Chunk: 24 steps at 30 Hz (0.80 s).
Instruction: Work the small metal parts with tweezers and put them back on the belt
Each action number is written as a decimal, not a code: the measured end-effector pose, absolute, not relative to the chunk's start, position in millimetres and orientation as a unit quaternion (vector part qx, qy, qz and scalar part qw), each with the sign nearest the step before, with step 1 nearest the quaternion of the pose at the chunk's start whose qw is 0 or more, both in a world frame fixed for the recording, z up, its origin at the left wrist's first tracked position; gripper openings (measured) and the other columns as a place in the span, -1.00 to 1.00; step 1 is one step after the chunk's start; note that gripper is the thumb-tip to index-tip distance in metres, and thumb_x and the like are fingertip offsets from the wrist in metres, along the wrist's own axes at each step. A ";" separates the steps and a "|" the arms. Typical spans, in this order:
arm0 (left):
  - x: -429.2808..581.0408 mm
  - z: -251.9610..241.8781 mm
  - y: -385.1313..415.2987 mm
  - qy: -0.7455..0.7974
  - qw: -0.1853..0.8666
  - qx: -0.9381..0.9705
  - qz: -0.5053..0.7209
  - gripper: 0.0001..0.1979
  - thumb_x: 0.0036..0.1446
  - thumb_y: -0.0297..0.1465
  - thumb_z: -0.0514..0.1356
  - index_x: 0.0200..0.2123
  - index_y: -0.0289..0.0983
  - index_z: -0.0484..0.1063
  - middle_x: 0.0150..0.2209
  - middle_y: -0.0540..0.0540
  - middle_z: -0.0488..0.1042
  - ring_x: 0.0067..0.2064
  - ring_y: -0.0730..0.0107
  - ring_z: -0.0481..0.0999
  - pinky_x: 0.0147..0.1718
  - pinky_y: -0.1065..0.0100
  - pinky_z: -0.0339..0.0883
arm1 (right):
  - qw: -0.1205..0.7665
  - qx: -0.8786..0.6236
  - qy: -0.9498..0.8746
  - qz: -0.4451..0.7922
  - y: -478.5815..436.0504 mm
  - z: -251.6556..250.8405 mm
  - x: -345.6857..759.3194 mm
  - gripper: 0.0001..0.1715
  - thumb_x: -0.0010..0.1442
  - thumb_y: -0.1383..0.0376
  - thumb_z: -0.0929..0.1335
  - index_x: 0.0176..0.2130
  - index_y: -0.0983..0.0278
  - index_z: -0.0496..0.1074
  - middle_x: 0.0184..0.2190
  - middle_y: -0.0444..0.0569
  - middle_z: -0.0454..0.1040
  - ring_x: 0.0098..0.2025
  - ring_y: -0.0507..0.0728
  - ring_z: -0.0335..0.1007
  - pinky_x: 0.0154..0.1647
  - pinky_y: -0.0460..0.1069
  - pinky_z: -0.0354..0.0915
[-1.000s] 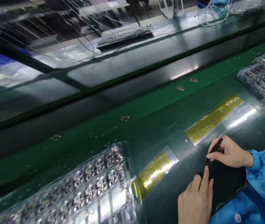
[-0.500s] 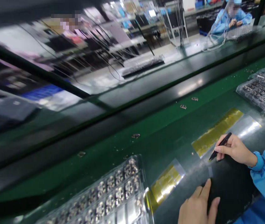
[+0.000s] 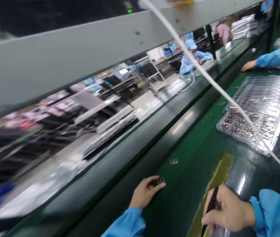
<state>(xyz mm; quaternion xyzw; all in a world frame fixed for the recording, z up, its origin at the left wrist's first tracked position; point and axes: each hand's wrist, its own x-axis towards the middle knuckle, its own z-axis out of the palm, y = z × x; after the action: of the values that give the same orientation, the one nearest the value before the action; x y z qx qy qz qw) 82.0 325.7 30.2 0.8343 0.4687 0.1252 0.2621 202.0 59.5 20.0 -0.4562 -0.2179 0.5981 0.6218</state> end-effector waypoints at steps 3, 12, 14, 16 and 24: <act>82.5 30.7 341.6 0.451 0.264 0.845 0.110 -0.71 -0.51 -0.12 0.33 -0.63 -0.14 0.46 -0.61 0.02 0.43 -0.57 0.28 0.36 -0.52 0.31 0.24 | 0.636 -0.447 -0.196 0.598 67.2 18.3 204.0 -0.78 -0.19 0.34 0.46 -0.59 0.34 0.33 -0.77 -0.23 0.31 -0.68 -0.03 0.34 -0.71 -0.22 0.18; 67.3 50.3 292.6 0.582 0.318 0.685 0.300 -0.73 -0.03 -0.19 0.06 -0.46 -0.29 0.36 -0.47 -0.11 0.50 -0.41 0.25 0.53 -0.46 0.31 0.37 | 0.666 -0.463 -0.238 0.534 48.2 33.1 215.0 -0.77 -0.09 0.25 0.45 -0.52 0.33 0.37 -0.72 -0.18 0.39 -0.63 0.02 0.41 -0.64 -0.16 0.28; 46.0 61.8 258.1 0.587 0.374 0.637 0.332 -0.68 -0.02 -0.16 0.06 -0.37 -0.31 0.37 -0.39 -0.11 0.52 -0.43 0.33 0.53 -0.49 0.36 0.38 | 0.666 -0.475 -0.268 0.509 42.9 36.3 222.6 -0.76 -0.05 0.21 0.45 -0.49 0.34 0.40 -0.69 -0.13 0.44 -0.61 0.04 0.43 -0.59 -0.12 0.34; 25.4 69.0 212.7 0.585 0.475 0.556 0.352 -0.69 -0.09 -0.18 0.18 -0.37 -0.32 0.38 -0.43 -0.06 0.51 -0.49 0.40 0.51 -0.56 0.43 0.35 | 0.670 -0.481 -0.283 0.489 40.1 36.2 228.2 -0.74 -0.02 0.20 0.45 -0.47 0.35 0.42 -0.66 -0.09 0.48 -0.61 0.05 0.44 -0.57 -0.10 0.37; 7.8 29.7 76.7 0.543 0.722 0.293 0.312 -0.68 -0.13 -0.24 0.32 -0.38 -0.31 0.35 -0.53 0.02 0.45 -0.55 0.43 0.50 -0.71 0.52 0.30 | 0.686 -0.471 -0.223 0.508 35.9 14.8 185.0 -0.69 -0.03 0.17 0.47 -0.42 0.35 0.39 -0.62 -0.08 0.51 -0.58 0.06 0.48 -0.59 -0.12 0.39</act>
<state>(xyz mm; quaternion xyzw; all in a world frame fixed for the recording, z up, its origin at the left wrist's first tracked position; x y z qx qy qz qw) 7.8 76.7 29.7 0.2935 0.5430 0.3119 0.7223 185.0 35.9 14.8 -0.4713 -0.2234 0.5077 0.6857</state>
